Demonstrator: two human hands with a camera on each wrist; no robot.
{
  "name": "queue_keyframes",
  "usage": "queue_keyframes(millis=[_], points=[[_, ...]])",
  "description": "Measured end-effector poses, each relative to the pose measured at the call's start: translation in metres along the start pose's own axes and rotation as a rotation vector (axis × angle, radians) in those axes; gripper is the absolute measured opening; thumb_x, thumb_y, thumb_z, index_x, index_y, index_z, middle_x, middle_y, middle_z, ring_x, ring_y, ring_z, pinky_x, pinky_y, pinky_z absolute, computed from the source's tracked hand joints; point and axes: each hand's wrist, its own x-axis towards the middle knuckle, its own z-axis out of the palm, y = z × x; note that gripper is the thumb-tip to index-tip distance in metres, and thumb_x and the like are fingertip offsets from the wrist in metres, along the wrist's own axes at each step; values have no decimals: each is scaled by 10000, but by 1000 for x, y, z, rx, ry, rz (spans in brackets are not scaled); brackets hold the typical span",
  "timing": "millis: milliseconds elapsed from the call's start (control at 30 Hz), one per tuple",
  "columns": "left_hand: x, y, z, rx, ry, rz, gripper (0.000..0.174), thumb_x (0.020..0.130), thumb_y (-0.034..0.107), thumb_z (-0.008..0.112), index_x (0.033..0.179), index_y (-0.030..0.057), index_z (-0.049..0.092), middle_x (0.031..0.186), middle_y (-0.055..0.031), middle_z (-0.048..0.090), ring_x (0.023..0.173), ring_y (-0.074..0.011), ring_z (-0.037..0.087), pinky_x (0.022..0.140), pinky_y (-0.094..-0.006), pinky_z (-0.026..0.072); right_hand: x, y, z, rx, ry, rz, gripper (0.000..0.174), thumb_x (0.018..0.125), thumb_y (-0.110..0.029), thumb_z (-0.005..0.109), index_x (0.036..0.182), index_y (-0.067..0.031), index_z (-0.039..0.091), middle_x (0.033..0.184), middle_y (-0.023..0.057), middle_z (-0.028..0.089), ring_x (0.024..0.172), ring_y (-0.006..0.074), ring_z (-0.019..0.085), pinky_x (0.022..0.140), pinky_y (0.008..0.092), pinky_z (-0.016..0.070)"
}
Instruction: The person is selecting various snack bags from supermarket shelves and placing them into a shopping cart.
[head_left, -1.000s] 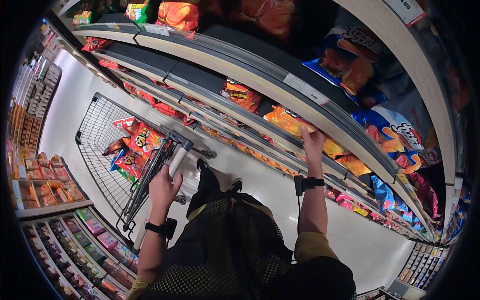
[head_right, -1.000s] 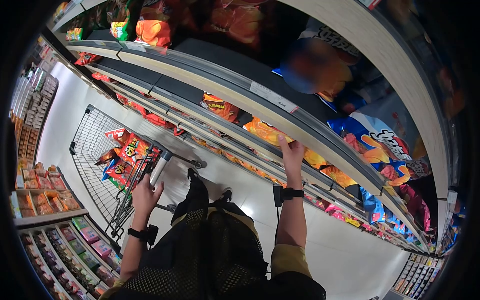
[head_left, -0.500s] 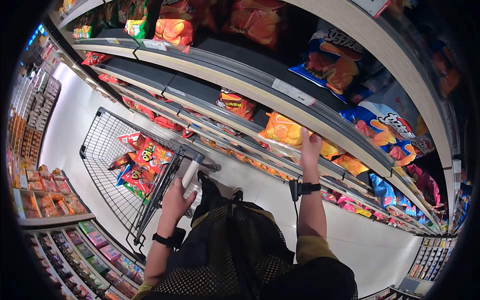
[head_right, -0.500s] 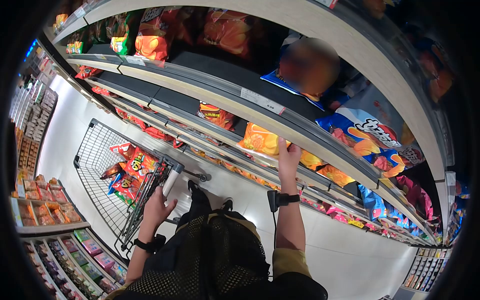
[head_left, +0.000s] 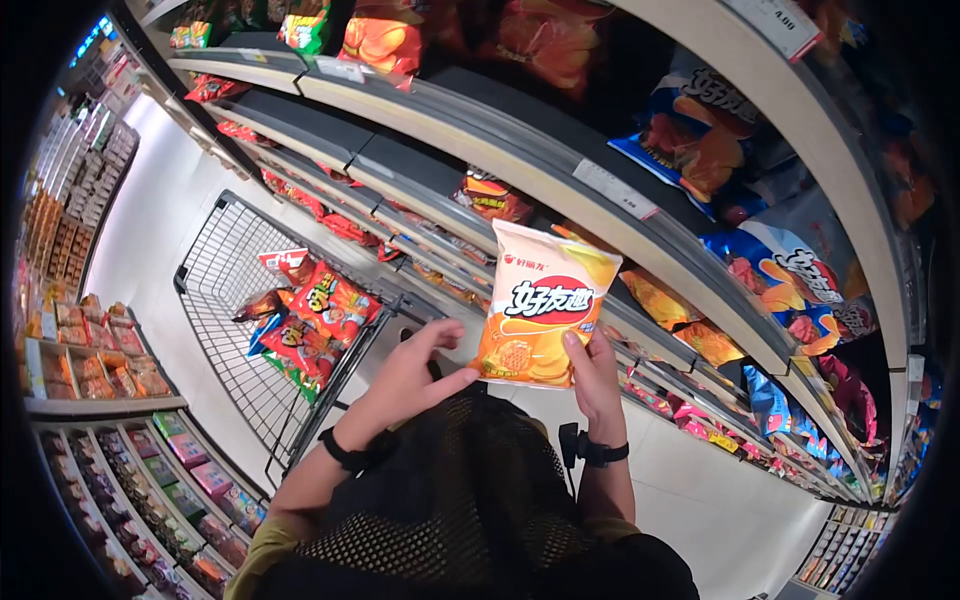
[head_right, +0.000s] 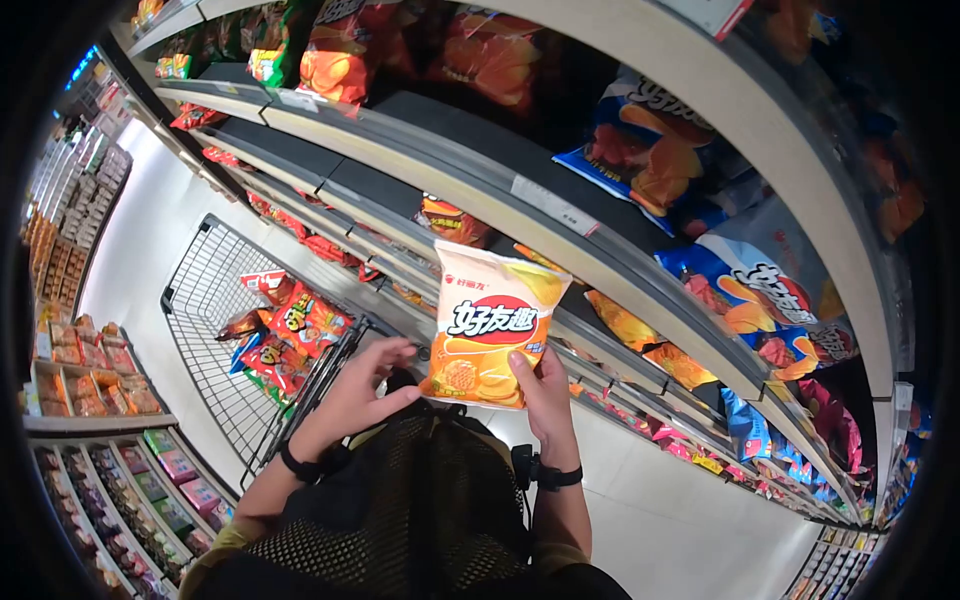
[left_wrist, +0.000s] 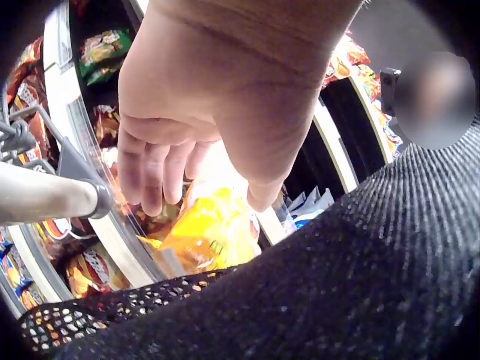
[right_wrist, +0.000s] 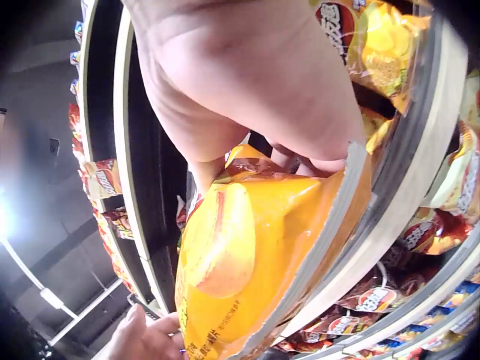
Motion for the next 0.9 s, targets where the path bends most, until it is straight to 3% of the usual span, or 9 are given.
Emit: queue_keyframes(millis=[100, 267, 533, 700, 800, 833, 867, 900], points=[[3, -1, 8, -116, -103, -17, 799, 854, 327, 813, 1451, 0, 394, 1293, -183, 624, 1148, -253, 642, 878, -341, 533, -7, -12, 18, 29, -90, -36, 386, 1001, -119, 634, 1349, 6, 526, 1271, 68, 638, 1139, 126, 603, 1004, 297, 480], [17, 3, 5, -510, -90, -88, 713, 892, 166, 783, 1457, -22, 390, 1363, -94, 568, 1231, -136, 551, 1044, -312, 460, 10, -30, 54, 13, -175, -107, 376, 1010, -130, 627, 1338, 8, 504, 1272, 71, 630, 1138, 115, 595, 1014, 293, 472], [1, 2, -12, -595, 37, -190, 652, 926, 86, 726, 1470, -13, 381, 1378, -89, 564, 1247, -143, 559, 1063, -316, 459, 14, -14, 63, -44, -265, 10, 375, 1034, -232, 609, 1312, 2, 519, 1202, 40, 639, 1096, 83, 581, 971, 268, 471], [-13, -15, -12, -588, 105, -201, 631, 929, 117, 733, 1454, 5, 401, 1359, -90, 581, 1236, -151, 574, 1052, -323, 476, 15, 0, 50, -163, -520, 75, 556, 990, -161, 663, 1451, -14, 390, 1333, 67, 553, 1154, 118, 553, 991, 282, 472], [-17, -15, -10, -623, 127, -222, 617, 942, 146, 724, 1452, 11, 404, 1357, -91, 581, 1233, -151, 575, 1051, -320, 477, 9, 6, 43, -221, -593, 148, 575, 977, -176, 684, 1449, -20, 396, 1320, 68, 556, 1142, 126, 554, 974, 296, 491], [-19, -10, -12, -627, 116, -289, 608, 958, 170, 708, 1458, 11, 400, 1362, -81, 577, 1235, -143, 569, 1045, -320, 481, 8, 7, 46, -202, -602, 80, 569, 973, -190, 693, 1436, -21, 409, 1284, 63, 578, 1077, 112, 579, 895, 275, 520], [-19, -7, -11, -630, 128, -284, 608, 958, 170, 708, 1458, 11, 400, 1362, -81, 577, 1235, -143, 569, 1045, -320, 481, 8, 7, 46, -208, -613, 80, 569, 973, -190, 693, 1436, -21, 409, 1284, 63, 578, 1077, 112, 579, 895, 275, 520], [-18, -5, -10, -623, 120, -297, 599, 967, 181, 699, 1458, 9, 403, 1354, -73, 580, 1225, -134, 567, 1039, -316, 480, 8, 5, 45, -221, -577, 149, 560, 975, -198, 692, 1429, -22, 415, 1266, 59, 593, 1043, 101, 593, 851, 257, 525]])
